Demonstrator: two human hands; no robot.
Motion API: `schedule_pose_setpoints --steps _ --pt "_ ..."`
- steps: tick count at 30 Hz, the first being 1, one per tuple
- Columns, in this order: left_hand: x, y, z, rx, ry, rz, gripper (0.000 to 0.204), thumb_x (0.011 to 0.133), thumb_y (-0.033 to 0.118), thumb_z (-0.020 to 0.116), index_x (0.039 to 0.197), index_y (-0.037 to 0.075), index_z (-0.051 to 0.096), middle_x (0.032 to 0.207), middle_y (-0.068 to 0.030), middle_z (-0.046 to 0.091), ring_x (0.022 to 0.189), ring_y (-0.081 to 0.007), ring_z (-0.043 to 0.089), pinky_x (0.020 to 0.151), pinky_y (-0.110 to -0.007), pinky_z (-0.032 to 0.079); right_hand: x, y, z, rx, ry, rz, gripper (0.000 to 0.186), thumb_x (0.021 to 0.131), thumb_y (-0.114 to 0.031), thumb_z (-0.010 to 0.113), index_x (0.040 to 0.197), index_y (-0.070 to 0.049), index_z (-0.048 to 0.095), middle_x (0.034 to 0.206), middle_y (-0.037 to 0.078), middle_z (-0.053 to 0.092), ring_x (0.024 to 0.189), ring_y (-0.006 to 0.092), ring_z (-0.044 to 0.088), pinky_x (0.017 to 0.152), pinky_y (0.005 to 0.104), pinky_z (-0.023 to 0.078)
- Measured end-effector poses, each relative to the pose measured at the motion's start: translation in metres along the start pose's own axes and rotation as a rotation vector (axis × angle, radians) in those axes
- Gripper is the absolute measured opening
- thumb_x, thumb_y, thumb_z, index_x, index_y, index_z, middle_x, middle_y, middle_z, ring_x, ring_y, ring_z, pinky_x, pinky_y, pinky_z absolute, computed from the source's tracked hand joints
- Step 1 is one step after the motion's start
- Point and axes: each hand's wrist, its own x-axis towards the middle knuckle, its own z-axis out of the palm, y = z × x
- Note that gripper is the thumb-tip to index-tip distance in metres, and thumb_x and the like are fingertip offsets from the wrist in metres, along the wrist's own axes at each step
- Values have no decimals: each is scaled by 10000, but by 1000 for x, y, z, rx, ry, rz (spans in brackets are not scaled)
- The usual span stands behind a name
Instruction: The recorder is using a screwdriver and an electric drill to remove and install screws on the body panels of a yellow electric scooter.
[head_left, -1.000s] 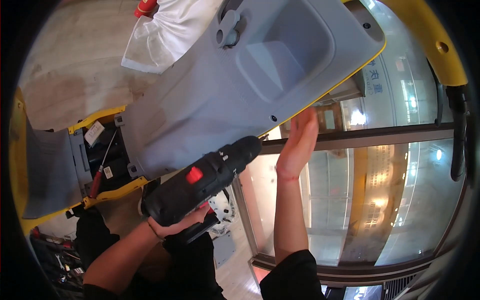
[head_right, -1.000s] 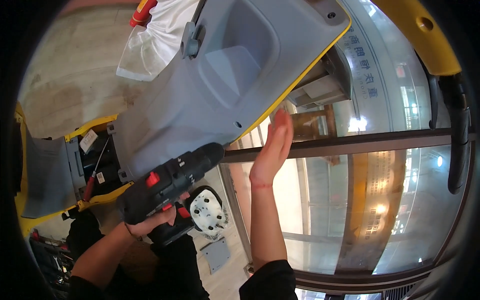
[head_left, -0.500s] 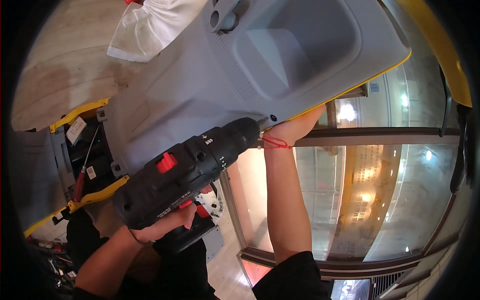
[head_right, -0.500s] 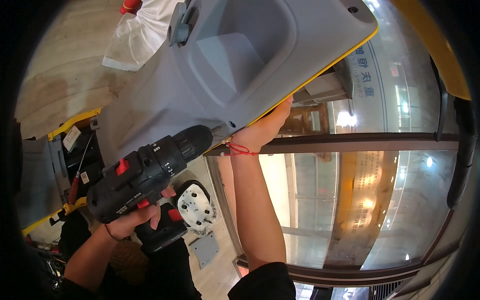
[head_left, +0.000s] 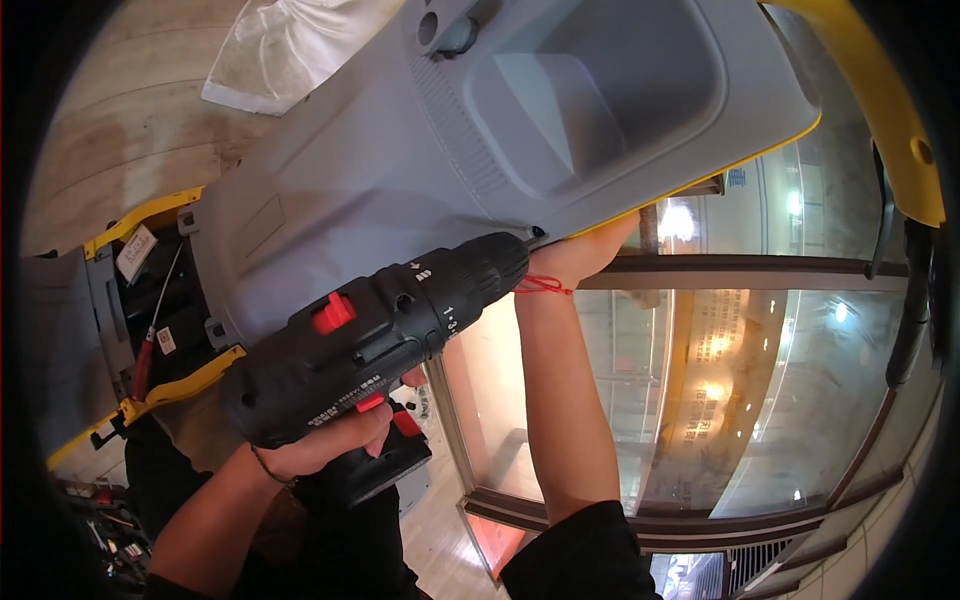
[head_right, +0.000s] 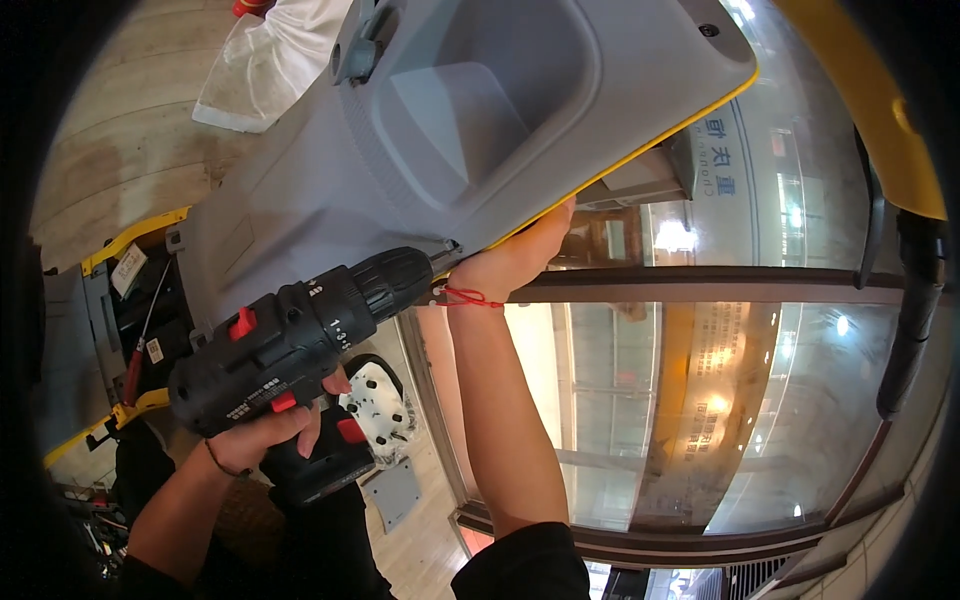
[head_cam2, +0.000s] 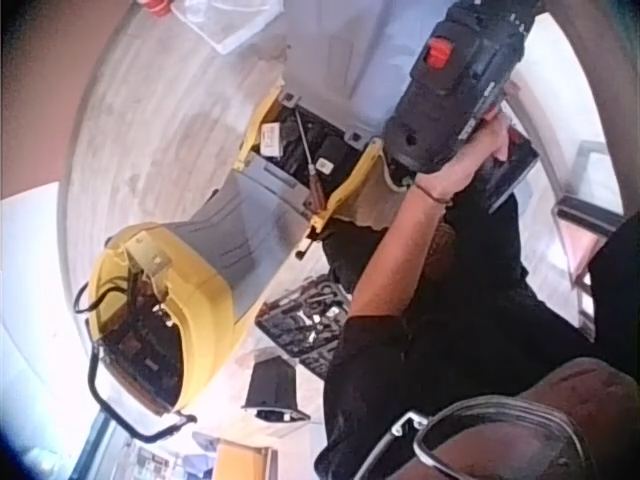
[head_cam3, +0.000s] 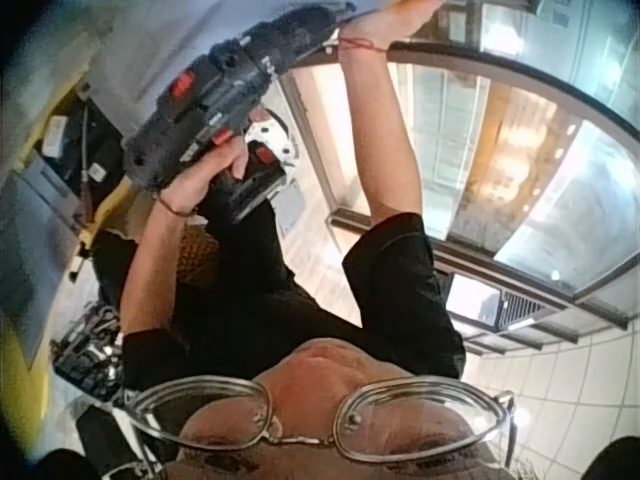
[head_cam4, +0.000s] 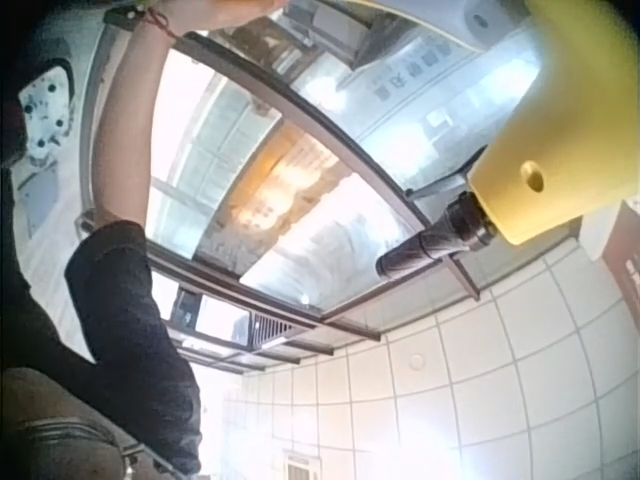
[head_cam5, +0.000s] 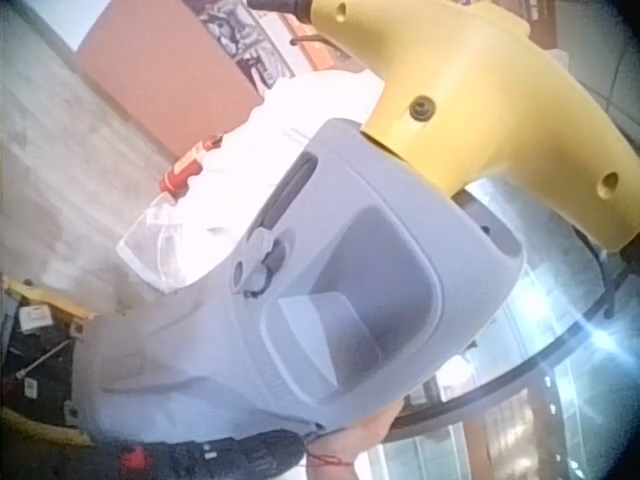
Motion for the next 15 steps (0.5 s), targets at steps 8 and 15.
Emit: schedule_pose_setpoints --steps 8,15 --pt "0 0 0 -49 1 -26 371 828 -81 544 1184 24 557 1013 -72 630 618 -101 569 587 -259 498 -1 1 -2 -45 18 -14 363 943 -214 505 1217 24 493 1125 100 569 1032 186 550 908 304 424" --pt "4 2 -2 38 -8 -28 341 828 -21 552 1168 -4 540 1021 -112 611 572 -130 570 562 -266 489 0 1 -1 -36 6 -25 342 951 -228 489 1190 16 505 1090 91 574 992 182 556 895 302 423"
